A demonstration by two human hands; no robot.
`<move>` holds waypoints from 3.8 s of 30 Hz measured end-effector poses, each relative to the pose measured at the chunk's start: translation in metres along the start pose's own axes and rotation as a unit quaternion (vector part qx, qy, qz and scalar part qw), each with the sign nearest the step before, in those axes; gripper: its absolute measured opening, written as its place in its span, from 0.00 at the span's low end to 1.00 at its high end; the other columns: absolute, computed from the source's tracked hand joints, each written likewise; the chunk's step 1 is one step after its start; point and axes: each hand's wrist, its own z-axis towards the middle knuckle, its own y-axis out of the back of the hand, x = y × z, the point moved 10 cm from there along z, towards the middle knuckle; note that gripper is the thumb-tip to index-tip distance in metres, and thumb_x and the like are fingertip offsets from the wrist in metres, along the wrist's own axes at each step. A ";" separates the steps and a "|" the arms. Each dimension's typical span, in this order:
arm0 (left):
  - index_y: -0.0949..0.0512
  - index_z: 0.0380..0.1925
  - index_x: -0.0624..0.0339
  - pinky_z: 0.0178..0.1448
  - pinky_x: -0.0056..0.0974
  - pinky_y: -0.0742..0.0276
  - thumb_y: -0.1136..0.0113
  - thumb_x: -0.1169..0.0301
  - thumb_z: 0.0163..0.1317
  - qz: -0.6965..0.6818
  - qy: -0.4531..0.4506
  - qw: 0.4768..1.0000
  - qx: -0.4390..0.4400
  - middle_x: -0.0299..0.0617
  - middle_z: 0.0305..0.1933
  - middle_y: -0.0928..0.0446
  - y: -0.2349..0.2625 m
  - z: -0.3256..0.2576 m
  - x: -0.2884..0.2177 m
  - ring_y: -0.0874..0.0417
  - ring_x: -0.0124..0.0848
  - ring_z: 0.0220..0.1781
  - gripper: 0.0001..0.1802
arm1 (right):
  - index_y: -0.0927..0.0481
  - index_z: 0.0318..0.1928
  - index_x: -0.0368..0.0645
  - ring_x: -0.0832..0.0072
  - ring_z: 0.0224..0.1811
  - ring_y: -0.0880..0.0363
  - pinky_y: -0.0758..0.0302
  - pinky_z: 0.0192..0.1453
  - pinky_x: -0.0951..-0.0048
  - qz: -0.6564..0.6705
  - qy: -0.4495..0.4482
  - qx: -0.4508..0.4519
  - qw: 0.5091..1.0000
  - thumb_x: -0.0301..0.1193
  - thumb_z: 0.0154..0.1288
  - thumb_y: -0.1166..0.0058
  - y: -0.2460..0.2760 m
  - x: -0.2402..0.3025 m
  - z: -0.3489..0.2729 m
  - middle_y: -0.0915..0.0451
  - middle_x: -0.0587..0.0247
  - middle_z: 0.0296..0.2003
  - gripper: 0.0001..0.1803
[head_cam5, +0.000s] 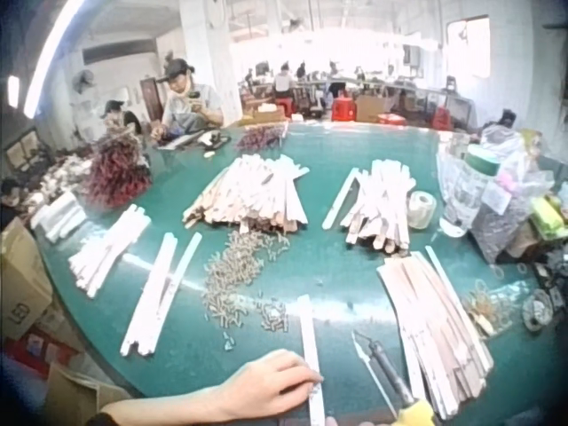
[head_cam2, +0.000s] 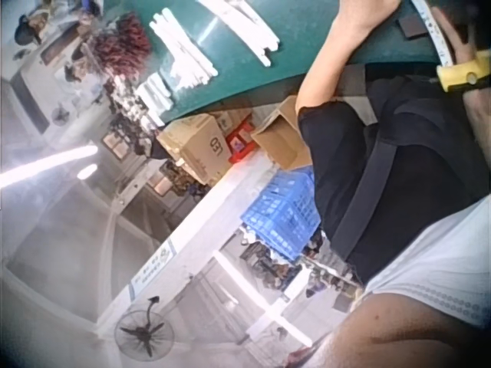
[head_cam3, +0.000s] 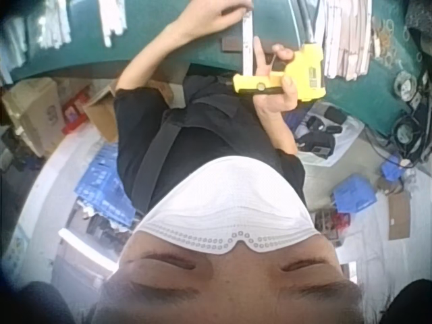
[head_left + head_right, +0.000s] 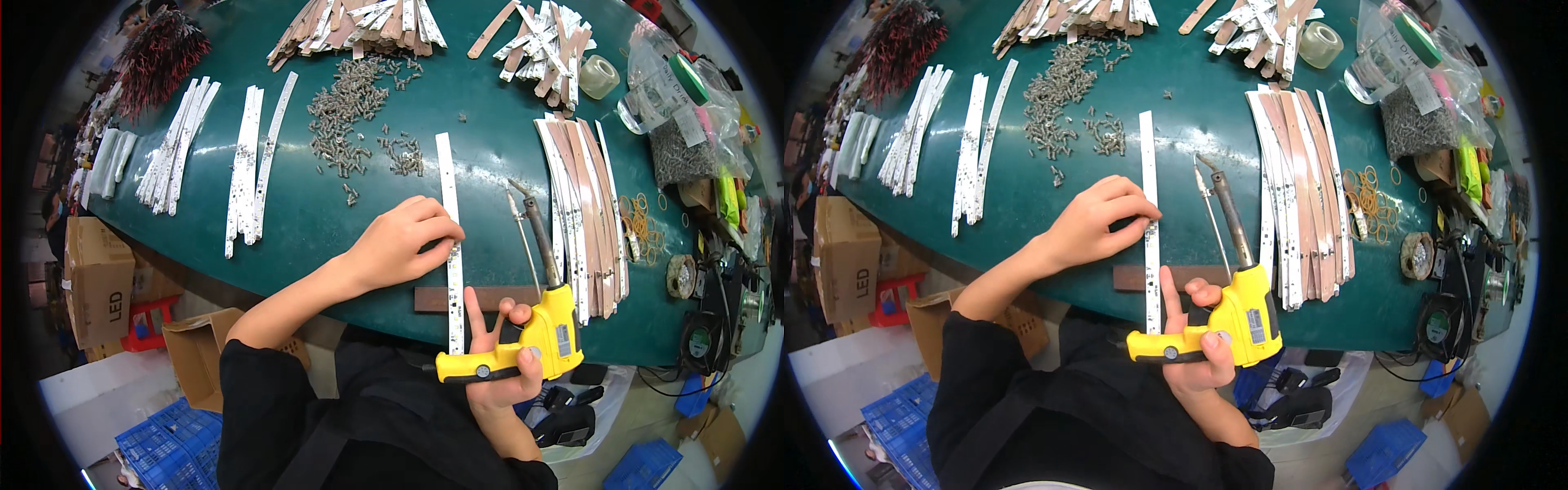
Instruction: The person assembles electronic components onto LED strips using a specialized heating or soldering tool.
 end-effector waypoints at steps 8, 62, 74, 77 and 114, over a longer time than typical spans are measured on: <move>0.17 0.40 0.56 0.46 0.39 0.24 0.36 0.77 0.55 -0.067 -0.034 0.996 0.038 0.39 0.37 0.22 -0.014 -0.003 -0.002 0.21 0.37 0.41 0.11 | 0.39 0.64 0.45 0.70 0.56 0.32 0.54 0.73 0.22 -0.021 -0.013 0.069 0.997 0.32 0.55 0.48 -0.019 0.028 0.013 0.31 0.66 0.44 0.34; 0.19 0.33 0.61 0.40 0.38 0.24 0.33 0.81 0.50 0.047 -0.047 0.995 -0.074 0.40 0.32 0.20 0.001 -0.010 -0.006 0.20 0.37 0.33 0.09 | 0.36 0.62 0.38 0.68 0.60 0.33 0.44 0.69 0.24 0.045 -0.075 0.011 0.996 0.27 0.55 0.48 0.016 -0.014 0.030 0.27 0.56 0.47 0.31; 0.20 0.31 0.62 0.32 0.36 0.24 0.31 0.80 0.45 0.171 -0.148 0.972 -0.062 0.38 0.31 0.23 -0.008 -0.015 -0.025 0.22 0.34 0.30 0.11 | 0.36 0.62 0.38 0.68 0.60 0.32 0.44 0.69 0.24 0.048 -0.070 0.010 0.996 0.27 0.56 0.48 0.015 -0.015 0.030 0.26 0.56 0.47 0.31; 0.20 0.31 0.62 0.32 0.36 0.24 0.32 0.80 0.45 0.199 -0.161 0.965 -0.061 0.37 0.31 0.24 -0.010 -0.015 -0.030 0.22 0.34 0.30 0.11 | 0.36 0.62 0.38 0.68 0.60 0.31 0.44 0.69 0.24 0.053 -0.067 0.017 0.996 0.26 0.55 0.48 0.014 -0.015 0.030 0.26 0.56 0.47 0.31; 0.21 0.33 0.59 0.37 0.39 0.27 0.32 0.76 0.52 0.084 -0.059 0.991 -0.086 0.39 0.34 0.26 -0.005 -0.009 -0.006 0.25 0.37 0.33 0.09 | 0.41 0.70 0.34 0.74 0.36 0.19 0.23 0.31 0.78 -0.426 -0.166 0.072 0.886 0.15 0.54 0.43 0.003 0.056 0.007 0.21 0.54 0.41 0.41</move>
